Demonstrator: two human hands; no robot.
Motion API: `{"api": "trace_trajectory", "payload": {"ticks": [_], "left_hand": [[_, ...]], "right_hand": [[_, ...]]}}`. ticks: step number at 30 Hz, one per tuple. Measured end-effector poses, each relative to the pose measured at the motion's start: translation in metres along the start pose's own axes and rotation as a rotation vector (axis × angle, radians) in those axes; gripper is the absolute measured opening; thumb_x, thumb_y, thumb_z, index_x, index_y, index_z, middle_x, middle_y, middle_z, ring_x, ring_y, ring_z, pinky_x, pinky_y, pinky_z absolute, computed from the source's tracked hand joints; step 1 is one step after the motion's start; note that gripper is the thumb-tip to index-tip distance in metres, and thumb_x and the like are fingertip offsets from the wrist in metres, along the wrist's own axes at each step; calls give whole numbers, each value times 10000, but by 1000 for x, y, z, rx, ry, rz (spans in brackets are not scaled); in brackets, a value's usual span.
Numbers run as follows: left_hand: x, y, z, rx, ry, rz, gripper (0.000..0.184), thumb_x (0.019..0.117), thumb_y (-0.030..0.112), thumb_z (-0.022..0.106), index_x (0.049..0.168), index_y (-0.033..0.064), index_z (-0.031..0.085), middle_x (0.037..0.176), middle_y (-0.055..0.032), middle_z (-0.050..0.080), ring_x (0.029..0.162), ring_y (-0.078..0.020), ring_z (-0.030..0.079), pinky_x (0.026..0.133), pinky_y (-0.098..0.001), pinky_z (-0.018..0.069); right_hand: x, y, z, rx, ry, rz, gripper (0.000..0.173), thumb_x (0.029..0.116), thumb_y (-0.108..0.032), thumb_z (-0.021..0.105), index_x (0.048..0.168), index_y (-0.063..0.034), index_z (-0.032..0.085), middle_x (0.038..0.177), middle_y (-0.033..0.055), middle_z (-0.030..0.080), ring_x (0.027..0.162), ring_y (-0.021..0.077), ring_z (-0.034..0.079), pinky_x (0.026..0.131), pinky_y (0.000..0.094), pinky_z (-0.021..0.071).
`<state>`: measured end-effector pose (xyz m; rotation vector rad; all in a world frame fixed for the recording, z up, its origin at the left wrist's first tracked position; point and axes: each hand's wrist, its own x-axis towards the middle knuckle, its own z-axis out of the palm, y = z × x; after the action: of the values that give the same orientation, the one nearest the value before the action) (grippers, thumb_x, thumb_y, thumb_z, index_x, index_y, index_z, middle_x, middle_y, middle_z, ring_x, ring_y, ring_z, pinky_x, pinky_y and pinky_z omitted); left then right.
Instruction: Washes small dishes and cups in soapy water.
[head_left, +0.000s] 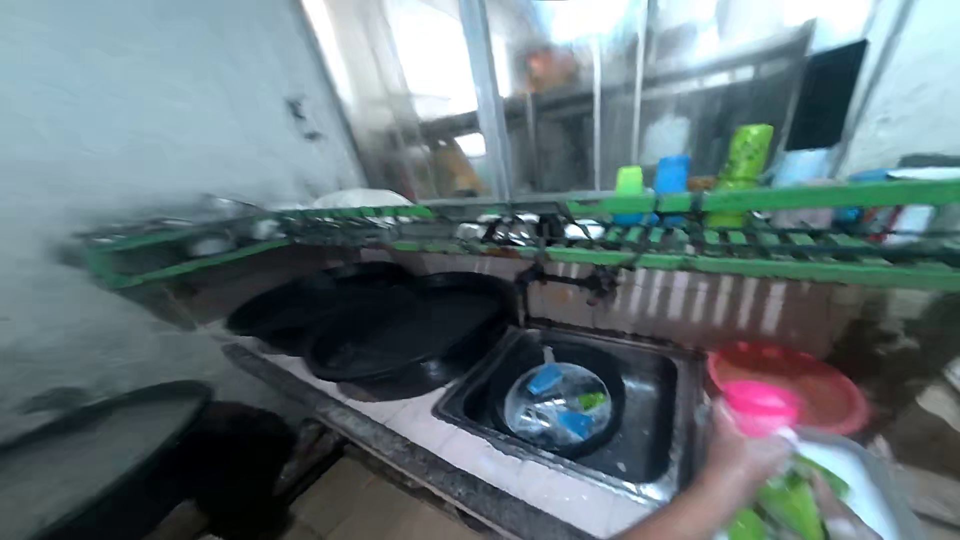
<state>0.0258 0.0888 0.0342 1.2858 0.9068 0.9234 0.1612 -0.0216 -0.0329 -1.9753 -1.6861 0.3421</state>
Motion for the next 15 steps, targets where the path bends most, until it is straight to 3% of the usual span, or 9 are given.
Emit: {"api": "trace_trajectory", "payload": {"ticks": [1,3,5,7,9,11,15], "left_hand": [[2,-6,-1,88,-32,-3,807,866,208,793,1511,-2,356,1324,-247,593,1171,-287,634,1001,-441,537],[-4,-18,-8,218,-161,-46,869,915,282,768,1601,151,252,1387,-221,570,1183,-313,628,986,-501,536],[-14,-23,-17,284,-318,-138,829,957,364,703,1620,244,221,1390,-215,576,1140,-347,642,933,-556,538],[-15,-27,-23,260,-429,-284,684,1005,391,626,1589,223,312,1309,-213,626,1078,-343,666,902,-544,552],[-18,-24,-27,44,-476,-485,506,1065,435,490,1492,172,429,1096,-176,664,860,-279,681,733,-436,589],[-21,-15,-30,-201,-428,-635,535,1058,537,427,1348,97,520,915,-171,673,699,-271,689,628,-402,612],[-24,-14,-31,-348,-312,-576,525,1055,525,448,1376,117,524,1045,-166,663,827,-285,683,723,-456,600]], "right_hand": [[-4,4,-6,28,-31,31,932,925,-366,732,1587,76,247,1562,384,338,1425,545,394,1169,647,337],[-12,8,-22,21,-41,67,877,974,-471,616,1598,38,268,1639,324,237,1513,471,287,1221,594,282],[-24,12,-38,89,8,48,771,970,-423,615,1570,-1,376,1619,245,355,1485,380,389,1197,550,352],[-41,13,-52,284,-46,79,662,958,-350,616,1530,-51,468,1464,150,578,1311,243,591,1103,447,478],[-57,12,-54,429,-200,148,619,958,-343,588,1505,-66,502,1371,119,649,1222,179,646,1061,380,517],[-69,11,-49,393,-343,177,622,983,-339,587,1532,-71,468,1405,149,619,1245,218,627,1079,414,491],[-85,-10,-42,159,-455,162,631,1004,-292,654,1554,-70,438,1572,168,464,1443,289,469,1209,477,355]]}}
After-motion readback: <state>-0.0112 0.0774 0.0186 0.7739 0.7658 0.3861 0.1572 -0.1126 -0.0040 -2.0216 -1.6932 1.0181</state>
